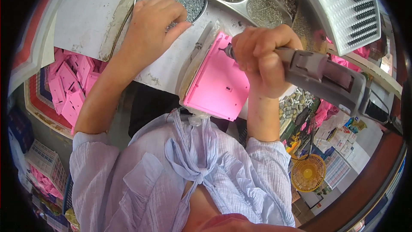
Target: Assembling the internal components of a pink electronic toy, including soldering wires to a speaker and circuit board, and securing the housing with an electric screwdriver.
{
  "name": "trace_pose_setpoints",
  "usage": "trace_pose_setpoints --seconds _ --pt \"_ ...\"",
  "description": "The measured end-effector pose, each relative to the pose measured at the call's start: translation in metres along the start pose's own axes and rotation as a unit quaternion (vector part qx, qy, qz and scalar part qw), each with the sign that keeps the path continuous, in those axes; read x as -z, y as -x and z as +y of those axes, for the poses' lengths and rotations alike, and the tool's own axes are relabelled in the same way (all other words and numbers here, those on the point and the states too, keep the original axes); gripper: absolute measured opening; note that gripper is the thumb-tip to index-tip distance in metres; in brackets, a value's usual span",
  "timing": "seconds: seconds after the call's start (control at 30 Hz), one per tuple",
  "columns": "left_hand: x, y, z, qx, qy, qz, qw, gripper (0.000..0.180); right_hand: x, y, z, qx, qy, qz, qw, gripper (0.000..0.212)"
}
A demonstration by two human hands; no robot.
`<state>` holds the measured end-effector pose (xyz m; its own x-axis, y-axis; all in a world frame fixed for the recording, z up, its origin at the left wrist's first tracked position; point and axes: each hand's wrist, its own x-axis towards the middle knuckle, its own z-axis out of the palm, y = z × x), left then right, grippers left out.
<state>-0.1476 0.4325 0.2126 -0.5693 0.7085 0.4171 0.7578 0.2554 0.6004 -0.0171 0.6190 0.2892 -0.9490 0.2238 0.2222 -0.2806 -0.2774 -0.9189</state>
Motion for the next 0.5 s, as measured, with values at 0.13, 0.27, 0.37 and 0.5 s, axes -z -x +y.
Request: trace_pose_setpoints --seconds 0.13,0.27,0.37,0.5 --pt "-0.002 0.005 0.022 -0.04 0.05 -0.007 0.998 0.015 0.009 -0.008 0.002 -0.009 -0.019 -0.032 0.999 0.024" --pt "-0.005 0.02 0.043 -0.07 0.073 -0.039 0.994 0.018 0.002 -0.007 -0.025 0.045 -0.019 -0.041 0.998 0.031" --pt "-0.007 0.026 0.051 -0.083 0.134 -0.017 0.987 0.019 -0.001 -0.007 -0.045 0.106 -0.023 -0.116 0.987 0.04" --pt "-0.007 0.042 0.057 -0.069 0.191 -0.005 0.979 0.023 -0.016 0.007 -0.051 0.122 -0.051 -0.141 0.981 0.048"
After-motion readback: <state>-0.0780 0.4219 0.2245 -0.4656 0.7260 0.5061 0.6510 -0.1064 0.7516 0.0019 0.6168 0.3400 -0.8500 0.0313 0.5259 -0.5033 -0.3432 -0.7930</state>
